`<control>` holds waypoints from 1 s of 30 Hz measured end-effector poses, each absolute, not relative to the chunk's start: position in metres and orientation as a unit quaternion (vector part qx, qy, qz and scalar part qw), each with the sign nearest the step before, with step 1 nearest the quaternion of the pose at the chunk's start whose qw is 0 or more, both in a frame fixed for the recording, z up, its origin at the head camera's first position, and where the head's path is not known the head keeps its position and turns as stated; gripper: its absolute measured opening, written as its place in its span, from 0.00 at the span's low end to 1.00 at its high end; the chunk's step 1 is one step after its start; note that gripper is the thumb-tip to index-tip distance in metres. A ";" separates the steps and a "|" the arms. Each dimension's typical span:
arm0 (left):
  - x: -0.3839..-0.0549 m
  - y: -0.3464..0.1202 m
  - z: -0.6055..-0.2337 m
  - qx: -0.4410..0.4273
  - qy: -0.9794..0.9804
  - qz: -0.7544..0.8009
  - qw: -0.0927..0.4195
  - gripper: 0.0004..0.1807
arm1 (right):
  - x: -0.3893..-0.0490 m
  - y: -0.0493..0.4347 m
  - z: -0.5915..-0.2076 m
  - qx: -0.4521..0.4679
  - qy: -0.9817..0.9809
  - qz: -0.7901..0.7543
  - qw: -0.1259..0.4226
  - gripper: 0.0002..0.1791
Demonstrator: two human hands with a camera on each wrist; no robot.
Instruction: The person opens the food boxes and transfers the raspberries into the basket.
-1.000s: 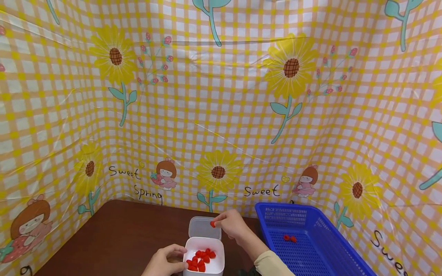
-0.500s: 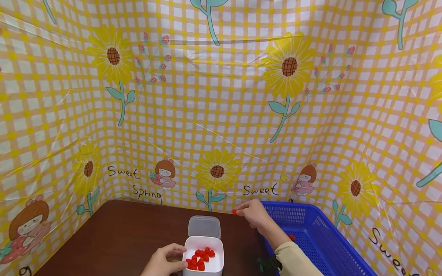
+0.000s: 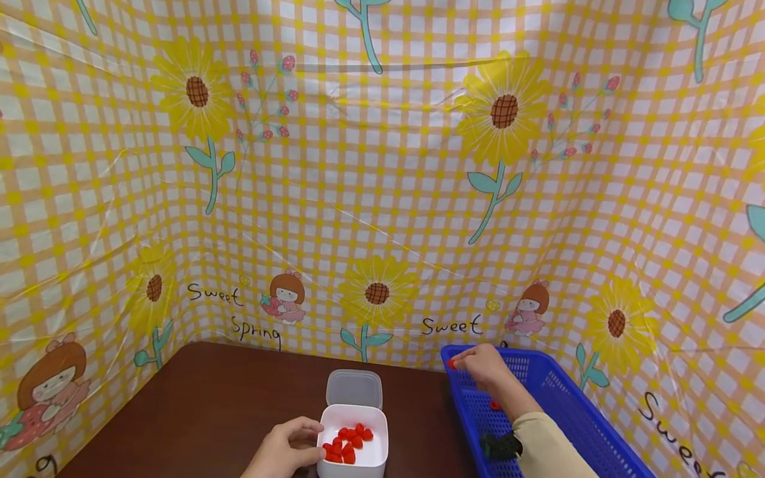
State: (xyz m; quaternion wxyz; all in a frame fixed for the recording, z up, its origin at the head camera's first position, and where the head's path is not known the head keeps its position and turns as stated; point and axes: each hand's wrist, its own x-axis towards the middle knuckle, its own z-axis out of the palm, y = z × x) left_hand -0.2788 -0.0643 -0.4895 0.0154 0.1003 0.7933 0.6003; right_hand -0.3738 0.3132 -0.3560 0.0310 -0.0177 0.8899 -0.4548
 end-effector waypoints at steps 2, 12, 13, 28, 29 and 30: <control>-0.279 -0.064 -0.489 0.106 0.796 0.595 0.007 0.17 | -0.376 0.323 -0.358 -0.015 0.893 -0.450 0.028 0.18; -0.278 -0.065 -0.491 0.107 0.800 0.590 0.003 0.17 | -0.382 0.363 -0.374 0.010 0.903 -0.428 0.023 0.16; -0.278 -0.065 -0.491 0.107 0.801 0.589 0.002 0.17 | -0.382 0.366 -0.376 0.015 0.904 -0.426 0.022 0.15; -0.277 -0.063 -0.487 0.103 0.794 0.600 0.005 0.17 | -0.390 0.401 -0.398 0.068 0.913 -0.399 0.051 0.15; -0.277 -0.063 -0.488 0.103 0.794 0.600 0.006 0.17 | -0.390 0.403 -0.400 0.068 0.915 -0.394 0.053 0.14; -0.277 -0.063 -0.488 0.102 0.793 0.600 0.006 0.17 | -0.391 0.405 -0.401 0.069 0.917 -0.389 0.057 0.14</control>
